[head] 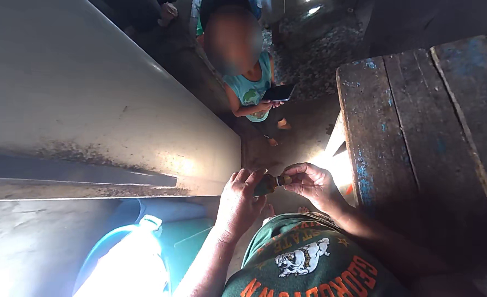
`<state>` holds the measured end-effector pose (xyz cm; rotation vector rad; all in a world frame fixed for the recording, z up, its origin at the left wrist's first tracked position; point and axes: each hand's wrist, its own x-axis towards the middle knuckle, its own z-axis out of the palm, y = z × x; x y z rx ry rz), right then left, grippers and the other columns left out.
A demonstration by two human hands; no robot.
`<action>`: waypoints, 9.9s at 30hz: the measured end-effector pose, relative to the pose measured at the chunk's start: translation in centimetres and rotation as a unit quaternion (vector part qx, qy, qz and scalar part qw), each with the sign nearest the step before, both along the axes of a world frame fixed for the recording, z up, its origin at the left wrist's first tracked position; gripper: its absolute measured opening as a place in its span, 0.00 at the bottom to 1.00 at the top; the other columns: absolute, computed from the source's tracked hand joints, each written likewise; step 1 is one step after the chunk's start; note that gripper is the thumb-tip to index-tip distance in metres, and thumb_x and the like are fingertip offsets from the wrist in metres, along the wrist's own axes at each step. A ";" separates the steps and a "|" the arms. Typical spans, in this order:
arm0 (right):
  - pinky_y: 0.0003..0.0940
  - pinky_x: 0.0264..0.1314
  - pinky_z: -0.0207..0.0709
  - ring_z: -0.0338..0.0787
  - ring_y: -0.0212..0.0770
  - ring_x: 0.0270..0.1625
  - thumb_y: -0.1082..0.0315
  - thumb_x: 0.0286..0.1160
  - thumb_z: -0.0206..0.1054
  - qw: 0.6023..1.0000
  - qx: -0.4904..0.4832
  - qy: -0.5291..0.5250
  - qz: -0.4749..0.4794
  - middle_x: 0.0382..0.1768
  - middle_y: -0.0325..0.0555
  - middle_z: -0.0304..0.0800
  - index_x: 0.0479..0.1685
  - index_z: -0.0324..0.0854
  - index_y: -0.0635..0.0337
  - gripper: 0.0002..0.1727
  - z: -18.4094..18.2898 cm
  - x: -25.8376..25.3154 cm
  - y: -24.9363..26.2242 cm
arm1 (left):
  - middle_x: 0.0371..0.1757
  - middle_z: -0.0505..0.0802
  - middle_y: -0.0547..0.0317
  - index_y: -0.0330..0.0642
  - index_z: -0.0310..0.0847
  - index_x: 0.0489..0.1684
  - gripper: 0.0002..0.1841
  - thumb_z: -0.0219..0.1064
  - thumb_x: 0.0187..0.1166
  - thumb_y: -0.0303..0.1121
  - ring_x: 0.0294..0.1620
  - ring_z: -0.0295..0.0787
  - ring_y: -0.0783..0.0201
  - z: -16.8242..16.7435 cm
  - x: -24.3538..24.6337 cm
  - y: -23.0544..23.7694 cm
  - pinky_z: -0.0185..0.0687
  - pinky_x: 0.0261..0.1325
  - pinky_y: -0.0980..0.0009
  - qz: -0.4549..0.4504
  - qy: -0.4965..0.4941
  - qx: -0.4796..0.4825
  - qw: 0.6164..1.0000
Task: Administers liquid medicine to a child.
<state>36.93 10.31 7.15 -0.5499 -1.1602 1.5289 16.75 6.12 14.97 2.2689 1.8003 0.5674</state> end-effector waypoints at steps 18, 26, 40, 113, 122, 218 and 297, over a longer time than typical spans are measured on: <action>0.30 0.55 0.90 0.93 0.33 0.45 0.84 0.63 0.76 1.000 0.000 -0.013 0.001 0.48 0.46 0.93 0.49 0.85 0.68 0.14 -0.5 0.2 0.5 | 0.47 0.92 0.47 0.43 0.89 0.63 0.27 0.76 0.58 0.28 0.50 0.89 0.46 -0.1 0.2 0.5 0.86 0.54 0.48 -0.002 0.021 -0.004 1.000; 0.31 0.56 0.90 0.94 0.34 0.46 0.85 0.63 0.75 1.000 0.005 -0.011 0.005 0.47 0.46 0.94 0.50 0.85 0.68 0.15 -0.4 0.3 0.6 | 0.46 0.92 0.48 0.42 0.90 0.61 0.25 0.74 0.59 0.30 0.49 0.90 0.47 -0.1 0.2 0.6 0.86 0.53 0.49 -0.005 0.025 0.003 1.000; 0.30 0.56 0.90 0.93 0.33 0.47 0.85 0.63 0.75 1.000 0.010 -0.010 0.012 0.49 0.47 0.92 0.50 0.84 0.69 0.15 -0.5 0.0 0.8 | 0.44 0.92 0.48 0.43 0.90 0.63 0.26 0.74 0.59 0.31 0.47 0.89 0.47 0.0 -0.1 0.6 0.86 0.50 0.50 -0.007 0.030 -0.001 1.000; 0.30 0.55 0.90 0.94 0.33 0.47 0.87 0.63 0.73 0.999 -0.004 -0.001 0.054 0.51 0.47 0.92 0.51 0.84 0.68 0.16 -0.9 -1.2 0.4 | 0.41 0.90 0.49 0.44 0.90 0.63 0.27 0.73 0.58 0.29 0.43 0.87 0.48 0.1 -1.1 -0.8 0.83 0.46 0.51 0.008 0.048 0.011 0.999; 0.32 0.55 0.91 0.93 0.34 0.47 0.86 0.63 0.74 0.999 0.012 0.007 0.041 0.51 0.47 0.92 0.50 0.85 0.67 0.16 -0.4 -1.0 0.6 | 0.49 0.92 0.52 0.42 0.87 0.65 0.25 0.74 0.64 0.33 0.52 0.89 0.56 -0.9 -1.3 -0.6 0.86 0.57 0.56 0.027 -0.055 -0.038 0.997; 0.25 0.60 0.87 0.90 0.31 0.55 0.78 0.74 0.66 0.901 0.243 -0.305 0.187 0.56 0.51 0.89 0.52 0.88 0.72 0.11 3.3 -6.0 4.2 | 0.55 0.92 0.51 0.26 0.78 0.67 0.27 0.74 0.67 0.27 0.53 0.89 0.74 -10.3 -3.4 -3.2 0.85 0.61 0.75 0.038 -0.554 -0.105 0.825; 0.51 0.71 0.80 0.90 0.55 0.63 0.63 0.60 0.85 0.905 0.328 -0.256 0.087 0.58 0.65 0.90 0.69 0.76 0.74 0.37 12.4 -47.4 4.2 | 0.34 0.93 0.60 0.38 0.60 0.75 0.30 0.56 0.84 0.52 0.29 0.93 0.66 -15.0 -21.6 -19.4 0.89 0.30 0.74 0.344 -0.727 0.083 0.588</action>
